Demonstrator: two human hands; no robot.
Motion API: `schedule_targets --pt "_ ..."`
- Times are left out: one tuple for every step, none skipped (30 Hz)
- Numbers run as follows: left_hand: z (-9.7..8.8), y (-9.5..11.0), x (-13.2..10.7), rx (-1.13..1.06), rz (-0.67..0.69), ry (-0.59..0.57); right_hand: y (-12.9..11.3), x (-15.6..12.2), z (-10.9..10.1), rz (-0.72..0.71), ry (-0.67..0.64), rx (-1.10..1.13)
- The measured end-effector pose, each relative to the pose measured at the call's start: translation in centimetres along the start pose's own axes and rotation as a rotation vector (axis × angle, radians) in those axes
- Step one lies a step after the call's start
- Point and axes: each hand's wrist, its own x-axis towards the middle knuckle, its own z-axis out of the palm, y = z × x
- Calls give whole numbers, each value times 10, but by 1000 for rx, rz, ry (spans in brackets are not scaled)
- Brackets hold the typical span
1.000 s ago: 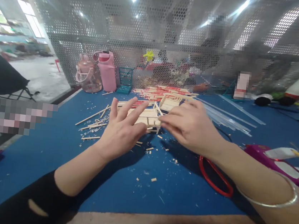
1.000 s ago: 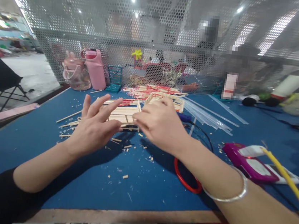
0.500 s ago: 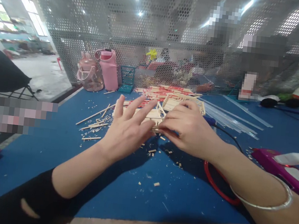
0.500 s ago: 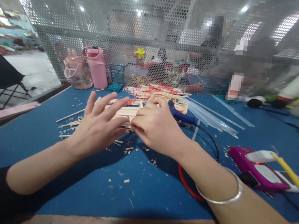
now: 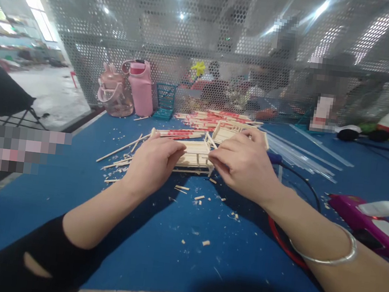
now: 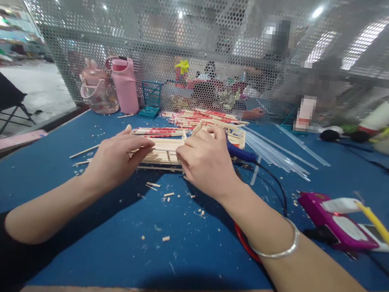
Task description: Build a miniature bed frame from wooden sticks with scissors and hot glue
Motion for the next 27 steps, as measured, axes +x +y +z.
schedule_targets --pt "0 0 0 1 6 -8 -1 1 0 -10 0 -21" --pt "0 0 1 5 8 -14 -2 1 1 -18 1 -42" --pt "0 0 2 8 7 -21 -3 1 1 -25 4 -62" --pt "0 1 2 9 6 -24 -4 2 1 -29 8 -79" --pt "0 1 2 10 6 -26 -4 2 2 -30 12 -93" --pt "-1 1 2 11 5 -28 -4 2 2 -30 14 -105" --pt "-1 1 2 13 4 -30 -4 3 2 -29 14 -114" --pt "-1 1 2 15 1 -33 -4 3 2 -30 12 -122" --pt "-1 2 2 18 -3 -37 -5 3 2 -33 8 -128" --pt "0 2 2 22 -6 -41 -5 3 2 -35 3 -133" --pt "0 2 2 25 -8 -46 -5 3 2 -39 -1 -137" --pt "0 2 2 28 -9 -50 -5 3 3 -42 -3 -141" --pt "0 2 2 30 -11 -53 -6 3 3 -46 -1 -145" --pt "-1 2 2 32 -13 -57 -6 3 4 -49 3 -147" --pt "-1 3 2 33 -15 -61 -6 3 4 -51 11 -148" --pt "-1 3 2 33 -17 -65 -7 3 5 -51 20 -147" --pt "-1 3 2 33 -18 -67 -7 3 5 -50 30 -144" --pt "-2 3 3 33 -17 -69 -8 3 6 -47 36 -141" --pt "-2 4 3 33 -16 -72 -8 3 6 -43 40 -136" --pt "-2 4 3 35 -14 -74 -9 3 6 -37 41 -131" --pt "-2 4 3 37 -14 -76 -9 3 6 -30 40 -126" --pt "-2 4 3 40 -16 -77 -9 3 7 -24 40 -123" --pt "-2 4 3 41 -20 -79 -10 2 7 -18 41 -122" --pt "-2 4 3 42 -24 -81 -10 2 7 -15 44 -123" --pt "-2 4 3 41 -28 -83 -10 2 7 -12 47 -126" --pt "-2 4 3 39 -30 -84 -10 2 8 -12 49 -130" --pt "-2 5 3 36 -30 -84 -10 2 8 -14 48 -132"
